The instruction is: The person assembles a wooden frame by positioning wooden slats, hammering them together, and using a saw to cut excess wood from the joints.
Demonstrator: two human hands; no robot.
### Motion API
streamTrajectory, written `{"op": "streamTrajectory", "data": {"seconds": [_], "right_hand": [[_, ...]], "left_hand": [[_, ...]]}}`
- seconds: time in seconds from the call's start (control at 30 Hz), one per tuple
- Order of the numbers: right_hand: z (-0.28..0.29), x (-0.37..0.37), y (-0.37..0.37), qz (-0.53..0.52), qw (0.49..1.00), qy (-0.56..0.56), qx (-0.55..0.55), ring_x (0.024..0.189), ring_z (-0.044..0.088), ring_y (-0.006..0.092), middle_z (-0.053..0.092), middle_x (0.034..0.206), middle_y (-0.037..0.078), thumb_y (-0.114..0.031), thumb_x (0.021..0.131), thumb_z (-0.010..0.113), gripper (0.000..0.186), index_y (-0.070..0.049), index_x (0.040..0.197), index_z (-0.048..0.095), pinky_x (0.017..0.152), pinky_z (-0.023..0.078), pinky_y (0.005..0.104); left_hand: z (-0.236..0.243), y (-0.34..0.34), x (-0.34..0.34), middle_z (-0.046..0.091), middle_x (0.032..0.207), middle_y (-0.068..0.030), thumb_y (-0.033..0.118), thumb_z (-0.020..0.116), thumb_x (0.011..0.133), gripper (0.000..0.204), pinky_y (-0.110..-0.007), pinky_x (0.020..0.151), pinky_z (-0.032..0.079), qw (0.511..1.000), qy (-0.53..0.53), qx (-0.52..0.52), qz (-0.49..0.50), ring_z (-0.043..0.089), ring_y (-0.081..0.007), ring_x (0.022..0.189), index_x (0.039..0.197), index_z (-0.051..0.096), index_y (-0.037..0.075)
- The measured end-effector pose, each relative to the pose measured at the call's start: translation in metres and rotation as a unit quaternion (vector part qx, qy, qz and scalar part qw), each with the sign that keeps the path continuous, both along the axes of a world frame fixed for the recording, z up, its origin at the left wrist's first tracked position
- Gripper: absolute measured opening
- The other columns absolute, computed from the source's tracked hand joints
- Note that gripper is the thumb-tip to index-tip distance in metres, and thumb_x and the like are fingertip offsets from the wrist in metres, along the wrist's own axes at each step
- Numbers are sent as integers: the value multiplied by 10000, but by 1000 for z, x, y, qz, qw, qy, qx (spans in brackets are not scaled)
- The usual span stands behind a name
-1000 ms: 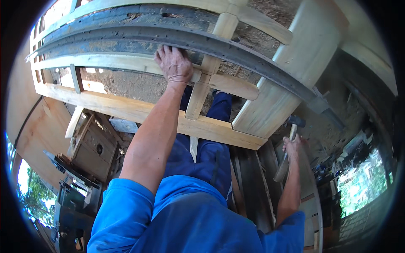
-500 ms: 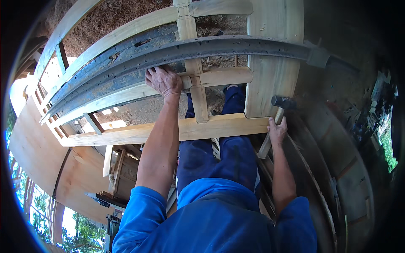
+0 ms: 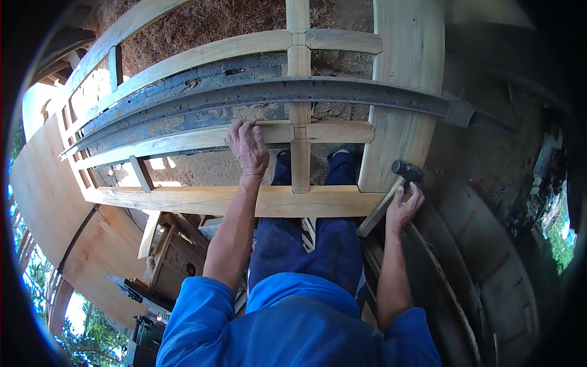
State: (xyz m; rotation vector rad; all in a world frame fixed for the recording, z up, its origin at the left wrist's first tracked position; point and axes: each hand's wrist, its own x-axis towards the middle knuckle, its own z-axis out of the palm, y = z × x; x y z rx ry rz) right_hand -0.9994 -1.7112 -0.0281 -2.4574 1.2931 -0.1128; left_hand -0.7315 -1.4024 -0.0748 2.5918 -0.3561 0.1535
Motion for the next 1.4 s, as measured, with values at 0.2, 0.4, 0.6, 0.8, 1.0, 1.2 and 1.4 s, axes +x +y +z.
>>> {"op": "streamTrajectory", "data": {"seconds": [0.2,0.4,0.6,0.8,1.0,1.2,1.4], "right_hand": [[-28,-24,-133,-124,992,13,27,1042,585,369,602,1132,227,-397,990,549,448,12,1142,651,944,459,431],[-48,95,-177,31,928,-5,372,1154,594,279,649,1225,183,-455,939,624,581,9,1287,590,1014,422,371],[-89,118,-177,-49,860,-89,500,1185,562,248,605,1306,134,-405,841,779,740,3,1389,496,1028,407,370],[-92,118,-171,-70,850,-88,514,1236,524,257,570,1343,161,-415,829,794,852,57,1424,409,1042,399,392],[-72,120,-180,-91,849,-27,520,1278,483,288,512,1395,166,-429,827,786,843,17,1433,404,1080,372,444],[-60,133,-171,-107,848,-49,518,1205,524,272,549,1342,147,-416,861,751,719,3,1385,492,1014,421,420],[-63,127,-168,-110,854,-5,508,1273,499,307,488,1421,180,-468,882,709,803,29,1439,412,1058,417,433]], "left_hand": [[21,44,-108,609,972,-186,259,556,1000,278,-440,897,454,928,320,-54,181,585,-342,969,1068,590,-9],[-1,-21,-108,652,980,-256,524,578,959,568,-429,829,495,813,525,-196,157,646,-362,933,1006,582,-42],[-18,-69,-113,664,928,-267,682,585,876,724,-468,806,496,859,427,-77,273,658,-415,898,1012,586,-29],[-13,-63,-115,661,898,-254,681,575,886,710,-470,795,496,856,429,-75,280,659,-403,877,997,566,-20],[-15,-67,-120,660,822,-225,644,600,895,662,-454,734,504,825,479,-111,277,663,-381,800,949,522,-11],[9,-77,-102,643,776,-249,622,621,893,671,-472,697,506,838,482,-86,242,654,-415,758,939,500,-36],[12,-69,-98,660,858,-297,635,609,889,700,-497,769,516,812,512,-114,256,673,-445,865,980,505,-52]]}}
